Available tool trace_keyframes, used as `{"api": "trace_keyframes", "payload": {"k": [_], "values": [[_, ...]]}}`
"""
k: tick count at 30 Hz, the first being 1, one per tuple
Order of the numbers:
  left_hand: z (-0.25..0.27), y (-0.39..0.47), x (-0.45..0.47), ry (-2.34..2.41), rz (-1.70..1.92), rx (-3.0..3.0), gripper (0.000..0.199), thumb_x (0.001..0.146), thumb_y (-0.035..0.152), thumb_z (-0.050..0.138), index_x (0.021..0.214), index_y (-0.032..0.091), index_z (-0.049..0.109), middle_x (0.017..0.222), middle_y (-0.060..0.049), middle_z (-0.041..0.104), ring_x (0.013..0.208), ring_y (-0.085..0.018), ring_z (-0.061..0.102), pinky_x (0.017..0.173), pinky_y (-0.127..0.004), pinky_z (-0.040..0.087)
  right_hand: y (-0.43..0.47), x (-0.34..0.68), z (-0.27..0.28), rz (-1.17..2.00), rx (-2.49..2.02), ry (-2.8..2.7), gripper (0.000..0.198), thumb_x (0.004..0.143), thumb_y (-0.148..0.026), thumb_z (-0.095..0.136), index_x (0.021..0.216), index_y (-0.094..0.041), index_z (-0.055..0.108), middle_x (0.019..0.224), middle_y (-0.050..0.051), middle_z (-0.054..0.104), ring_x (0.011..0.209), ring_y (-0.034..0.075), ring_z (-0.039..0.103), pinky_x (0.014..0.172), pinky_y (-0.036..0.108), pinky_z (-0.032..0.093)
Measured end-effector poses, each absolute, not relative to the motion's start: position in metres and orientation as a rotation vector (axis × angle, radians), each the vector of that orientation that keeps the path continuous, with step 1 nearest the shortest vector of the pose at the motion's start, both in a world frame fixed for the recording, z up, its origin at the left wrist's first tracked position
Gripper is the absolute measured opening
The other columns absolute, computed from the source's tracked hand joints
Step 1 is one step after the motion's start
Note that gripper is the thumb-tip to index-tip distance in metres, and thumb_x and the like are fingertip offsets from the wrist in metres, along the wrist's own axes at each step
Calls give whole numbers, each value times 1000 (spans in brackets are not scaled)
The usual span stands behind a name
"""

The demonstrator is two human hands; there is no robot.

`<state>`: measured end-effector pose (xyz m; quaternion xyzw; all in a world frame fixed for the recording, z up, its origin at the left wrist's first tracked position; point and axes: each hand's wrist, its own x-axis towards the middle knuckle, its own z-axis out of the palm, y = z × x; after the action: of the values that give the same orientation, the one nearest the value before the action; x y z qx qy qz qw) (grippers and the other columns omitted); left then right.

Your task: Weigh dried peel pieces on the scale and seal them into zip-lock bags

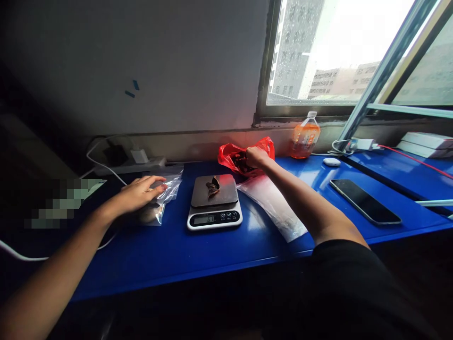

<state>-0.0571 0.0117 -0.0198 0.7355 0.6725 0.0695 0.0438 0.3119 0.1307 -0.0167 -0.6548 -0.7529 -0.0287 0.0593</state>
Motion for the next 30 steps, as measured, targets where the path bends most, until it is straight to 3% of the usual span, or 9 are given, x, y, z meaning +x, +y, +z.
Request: {"api": "trace_keyframes", "payload": {"k": [5, 8, 11, 15, 20, 24, 30], "values": [[-20, 9, -56, 2044, 220, 2260, 60, 89, 57, 32, 132, 23, 56, 139, -11, 56, 130, -33, 49, 105, -49, 39, 108, 312, 0, -112, -1925, -2110, 35, 94, -28, 48, 113, -9, 70, 114, 20, 71, 103, 27, 68, 80, 30, 51], [-20, 9, -56, 2036, 227, 2275, 60, 88, 57, 33, 132, 23, 56, 138, -11, 57, 129, -34, 50, 104, -48, 39, 83, 314, 15, 189, -1636, -2135, 31, 91, -24, 52, 116, -14, 68, 111, 12, 74, 96, 18, 70, 76, 24, 53], [-21, 10, -56, 2027, 235, 2291, 61, 87, 56, 34, 132, 22, 57, 137, -12, 58, 127, -35, 51, 104, -50, 39, 58, 312, 23, 540, -1236, -2249, 24, 86, -24, 62, 107, -18, 70, 104, 7, 75, 92, 17, 70, 78, 27, 55], [-22, 12, -56, 2013, 249, 2315, 60, 87, 56, 36, 130, 20, 59, 135, -13, 60, 125, -36, 52, 103, -50, 41, 41, 300, 13, 676, -1058, -2386, 19, 85, -17, 60, 101, -21, 70, 94, 4, 75, 83, 16, 70, 75, 30, 56], [-23, 12, -58, 2015, 258, 2319, 57, 87, 54, 37, 129, 22, 60, 134, -12, 61, 123, -34, 54, 100, -47, 43, 44, 279, -2, 493, -1196, -2476, 20, 85, -16, 62, 103, -18, 70, 96, 6, 73, 84, 16, 68, 71, 27, 53], [-22, 10, -59, 2021, 246, 2317, 57, 88, 55, 36, 129, 23, 60, 134, -11, 61, 124, -35, 54, 100, -49, 43, 39, 286, 12, 114, -1220, -2536, 23, 87, -23, 62, 109, -18, 68, 105, 10, 71, 87, 19, 66, 76, 30, 49], [-21, 6, -54, 2023, 190, 2332, 59, 88, 57, 34, 129, 24, 59, 135, -10, 60, 124, -35, 53, 102, -49, 40, 33, 361, 12, -94, -1268, -1973, 33, 85, -14, 52, 115, -14, 65, 111, 12, 64, 85, 16, 61, 78, 27, 49]]}}
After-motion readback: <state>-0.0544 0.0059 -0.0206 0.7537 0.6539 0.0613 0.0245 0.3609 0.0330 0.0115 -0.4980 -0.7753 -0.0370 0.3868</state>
